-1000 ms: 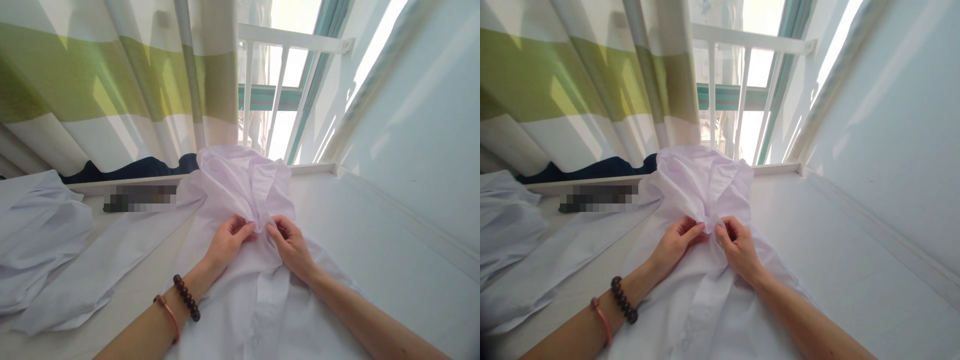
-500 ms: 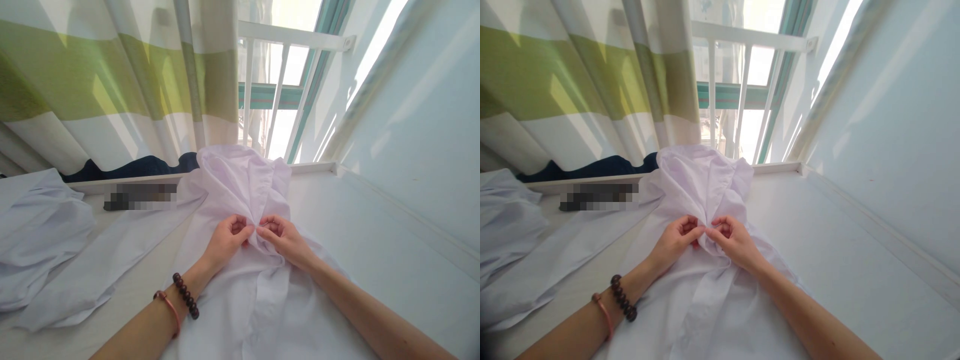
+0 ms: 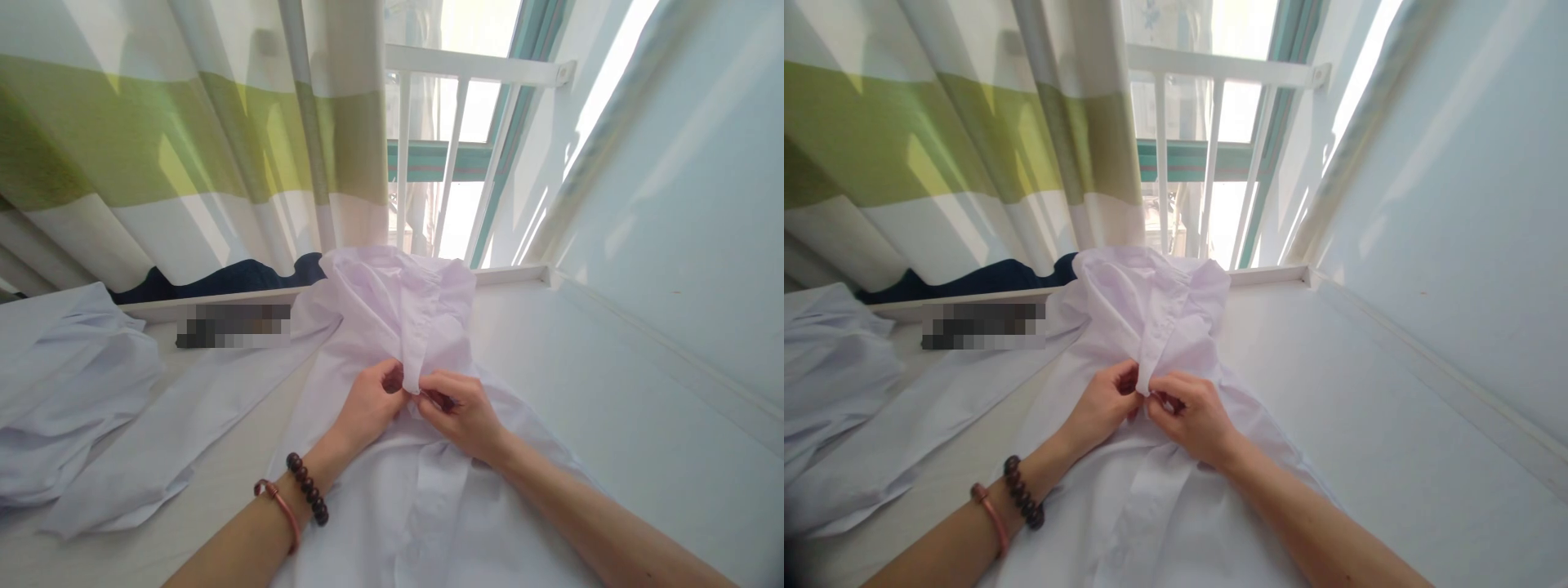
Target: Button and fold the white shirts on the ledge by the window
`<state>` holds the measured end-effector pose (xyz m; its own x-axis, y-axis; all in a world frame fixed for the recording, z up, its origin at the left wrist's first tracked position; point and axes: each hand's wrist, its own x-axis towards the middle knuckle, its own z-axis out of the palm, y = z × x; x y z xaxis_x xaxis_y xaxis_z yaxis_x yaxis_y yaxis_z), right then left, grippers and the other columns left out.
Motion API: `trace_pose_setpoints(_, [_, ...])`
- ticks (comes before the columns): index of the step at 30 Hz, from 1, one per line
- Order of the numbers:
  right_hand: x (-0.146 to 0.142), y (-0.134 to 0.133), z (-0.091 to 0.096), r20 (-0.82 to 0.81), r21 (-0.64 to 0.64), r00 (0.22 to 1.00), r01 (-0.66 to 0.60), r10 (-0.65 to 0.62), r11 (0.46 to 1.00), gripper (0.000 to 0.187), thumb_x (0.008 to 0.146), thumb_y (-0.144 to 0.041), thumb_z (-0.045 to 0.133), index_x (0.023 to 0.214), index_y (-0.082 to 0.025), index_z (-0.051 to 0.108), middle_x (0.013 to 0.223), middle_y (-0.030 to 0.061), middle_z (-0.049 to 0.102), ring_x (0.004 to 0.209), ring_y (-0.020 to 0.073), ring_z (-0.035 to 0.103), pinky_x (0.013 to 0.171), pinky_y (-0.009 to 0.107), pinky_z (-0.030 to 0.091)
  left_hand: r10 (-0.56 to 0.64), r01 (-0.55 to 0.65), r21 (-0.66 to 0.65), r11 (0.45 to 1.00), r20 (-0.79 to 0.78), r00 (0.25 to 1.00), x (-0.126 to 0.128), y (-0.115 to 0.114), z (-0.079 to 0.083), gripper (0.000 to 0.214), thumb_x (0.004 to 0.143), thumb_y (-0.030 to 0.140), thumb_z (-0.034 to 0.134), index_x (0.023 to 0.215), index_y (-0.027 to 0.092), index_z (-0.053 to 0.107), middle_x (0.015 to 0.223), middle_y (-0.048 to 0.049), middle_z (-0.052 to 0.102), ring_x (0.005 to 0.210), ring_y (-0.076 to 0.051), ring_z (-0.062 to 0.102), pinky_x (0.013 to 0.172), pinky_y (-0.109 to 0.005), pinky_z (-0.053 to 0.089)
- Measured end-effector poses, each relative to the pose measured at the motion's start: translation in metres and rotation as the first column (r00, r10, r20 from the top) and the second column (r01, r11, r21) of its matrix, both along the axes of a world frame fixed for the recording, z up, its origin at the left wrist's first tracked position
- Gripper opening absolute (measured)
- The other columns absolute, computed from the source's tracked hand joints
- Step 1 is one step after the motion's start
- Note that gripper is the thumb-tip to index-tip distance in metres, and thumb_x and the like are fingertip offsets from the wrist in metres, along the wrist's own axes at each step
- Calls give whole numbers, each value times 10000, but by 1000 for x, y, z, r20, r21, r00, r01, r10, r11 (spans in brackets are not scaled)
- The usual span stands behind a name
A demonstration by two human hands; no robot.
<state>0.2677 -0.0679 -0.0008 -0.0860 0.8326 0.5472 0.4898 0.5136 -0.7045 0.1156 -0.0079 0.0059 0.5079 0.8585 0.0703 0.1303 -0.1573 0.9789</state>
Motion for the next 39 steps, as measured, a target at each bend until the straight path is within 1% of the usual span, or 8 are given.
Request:
trace_pose_setpoints(5, [7, 4, -2, 170, -15, 979, 113, -109, 993, 226, 879, -206, 523, 917, -224, 744, 682, 6, 619, 539, 111, 505, 539, 223, 389, -25, 28, 50, 998, -51, 998, -2, -2, 5, 101, 749, 257, 621, 752, 161, 653, 624, 27, 611, 524, -109, 514, 516, -210, 416])
trace_pose_setpoints(10, [13, 10, -1, 200, 47, 937, 283, -286, 958, 232, 869, -219, 535, 956, -242, 749, 786, 33, 721, 603, 147, 599, 620, 255, 459, 36, -34, -68, 997, 19, 999, -1, 0, 6, 230, 700, 311, 738, 862, 159, 680, 659, 7, 672, 565, -133, 580, 603, -243, 477])
trace_pose_setpoints(15, [12, 11, -4, 180, 12, 919, 356, -352, 934, 116, 832, -263, 599, 884, -231, 698, 675, -10, 684, 508, 124, 552, 555, 245, 425, 60, -48, -142, 989, 85, 995, -1, 1, 8, 242, 650, 346, 786, 734, 164, 651, 651, 14, 653, 585, -129, 588, 613, -241, 489])
trace_pose_setpoints(20, [10, 9, -3, 129, -47, 960, 256, -248, 966, 56, 830, -242, 600, 827, -221, 652, 697, -21, 627, 538, 108, 510, 550, 236, 399, 13, 3, -149, 989, 105, 994, -3, 3, 10, 245, 668, 354, 760, 702, 159, 617, 653, 24, 616, 562, -107, 552, 569, -226, 472])
trace_pose_setpoints(26, [10, 10, 2, -41, -98, 991, 126, -130, 987, 134, 871, -267, 571, 806, -199, 667, 801, 26, 628, 632, 127, 528, 572, 245, 416, 1, 22, -140, 990, 162, 987, -4, 2, 10, 220, 673, 332, 733, 731, 166, 600, 675, 25, 600, 597, -113, 554, 572, -221, 479])
trace_pose_setpoints(31, [11, 11, 3, -138, -176, 985, 76, -101, 982, 151, 836, -221, 546, 760, -190, 673, 769, 24, 645, 707, 152, 572, 642, 257, 447, 29, -13, -116, 993, 143, 989, -3, 2, 11, 205, 688, 334, 728, 740, 167, 622, 676, 18, 613, 592, -116, 556, 569, -221, 482])
trace_pose_setpoints(34, [11, 11, 3, -216, -260, 973, 25, -83, 965, 158, 803, -194, 530, 822, -193, 687, 771, 12, 677, 695, 151, 595, 648, 260, 467, 31, -17, -106, 994, 126, 992, -3, 1, 12, 196, 689, 340, 726, 727, 170, 637, 665, 14, 624, 582, -123, 566, 563, -228, 483])
trace_pose_setpoints(39, [9, 8, 4, -335, -306, 941, -62, -46, 950, 132, 797, -279, 615, 875, -186, 670, 779, 18, 694, 687, 155, 624, 642, 265, 500, 41, -32, -99, 995, 98, 994, -3, 0, 14, 199, 670, 345, 730, 677, 171, 633, 633, 15, 624, 571, -130, 573, 560, -232, 485])
